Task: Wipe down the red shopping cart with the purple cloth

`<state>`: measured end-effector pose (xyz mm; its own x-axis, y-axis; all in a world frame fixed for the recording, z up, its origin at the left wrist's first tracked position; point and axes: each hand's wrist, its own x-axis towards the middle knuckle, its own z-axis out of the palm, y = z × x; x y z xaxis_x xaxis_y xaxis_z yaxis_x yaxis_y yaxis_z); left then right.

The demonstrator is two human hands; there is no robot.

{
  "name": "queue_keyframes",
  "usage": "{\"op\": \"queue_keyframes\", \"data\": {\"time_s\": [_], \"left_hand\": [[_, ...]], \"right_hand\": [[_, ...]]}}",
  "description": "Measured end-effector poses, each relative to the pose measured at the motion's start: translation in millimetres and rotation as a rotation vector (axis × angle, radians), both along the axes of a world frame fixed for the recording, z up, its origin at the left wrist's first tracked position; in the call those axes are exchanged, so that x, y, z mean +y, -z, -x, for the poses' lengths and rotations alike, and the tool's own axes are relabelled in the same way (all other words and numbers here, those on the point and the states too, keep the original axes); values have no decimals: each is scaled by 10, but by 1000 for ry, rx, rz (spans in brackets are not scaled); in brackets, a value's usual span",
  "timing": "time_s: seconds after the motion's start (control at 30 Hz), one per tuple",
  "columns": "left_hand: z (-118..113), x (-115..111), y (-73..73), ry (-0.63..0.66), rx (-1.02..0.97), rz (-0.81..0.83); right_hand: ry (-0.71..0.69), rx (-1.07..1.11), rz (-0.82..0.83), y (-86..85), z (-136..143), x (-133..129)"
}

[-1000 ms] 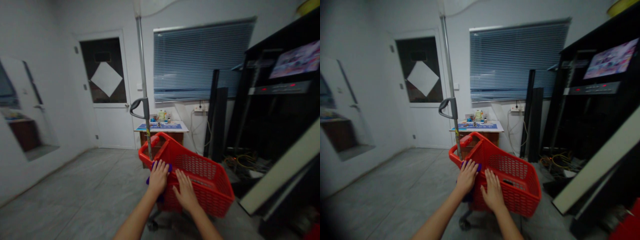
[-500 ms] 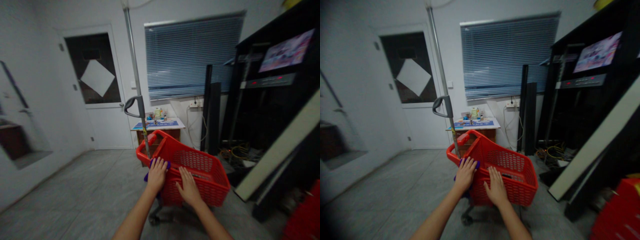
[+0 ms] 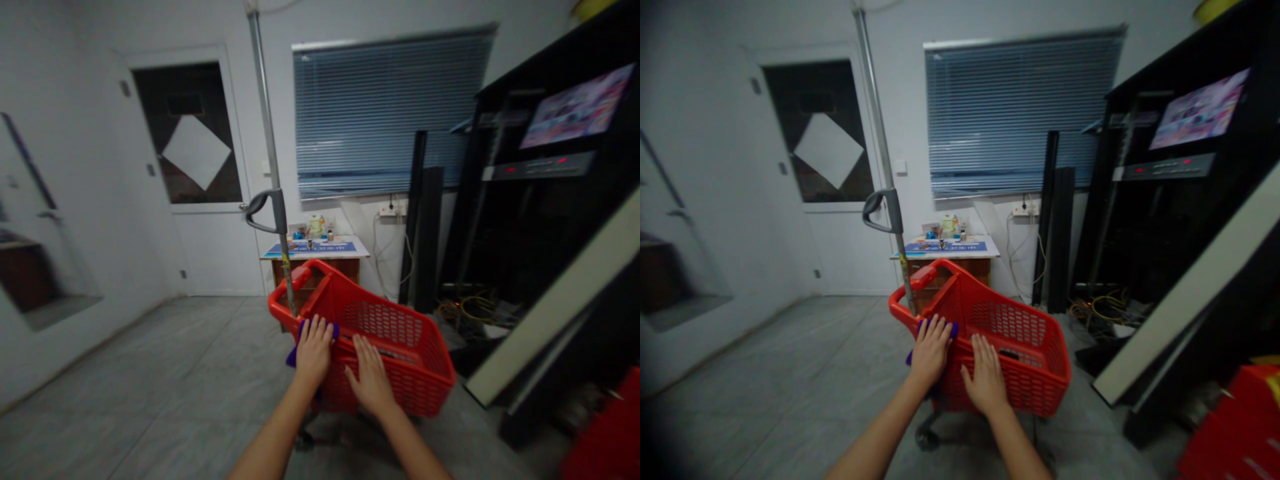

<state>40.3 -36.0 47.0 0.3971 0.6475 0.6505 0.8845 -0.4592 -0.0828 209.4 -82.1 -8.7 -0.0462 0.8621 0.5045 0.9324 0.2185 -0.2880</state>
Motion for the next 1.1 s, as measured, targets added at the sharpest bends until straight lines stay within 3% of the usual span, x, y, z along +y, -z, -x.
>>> {"op": "queue_keyframes", "data": {"time_s": [0.1,0.33,0.47,0.8,0.93,1.1], "left_hand": [[-27,-24,30,-2,-7,8],[-26,16,58,149,102,21],[26,66,51,93,58,11],[-159,-10,145,66,-2,38],[-152,-3,151,51,-24,26],[-198,-81,156,33,-56,27]], "right_hand": [[16,-5,-10,-2,32,1],[5,-8,9,-48,6,-30],[2,-18,1,-39,7,-25],[12,-45,27,-54,-32,-27],[106,-40,28,7,-140,-72],[89,-51,15,77,-153,-88]]}}
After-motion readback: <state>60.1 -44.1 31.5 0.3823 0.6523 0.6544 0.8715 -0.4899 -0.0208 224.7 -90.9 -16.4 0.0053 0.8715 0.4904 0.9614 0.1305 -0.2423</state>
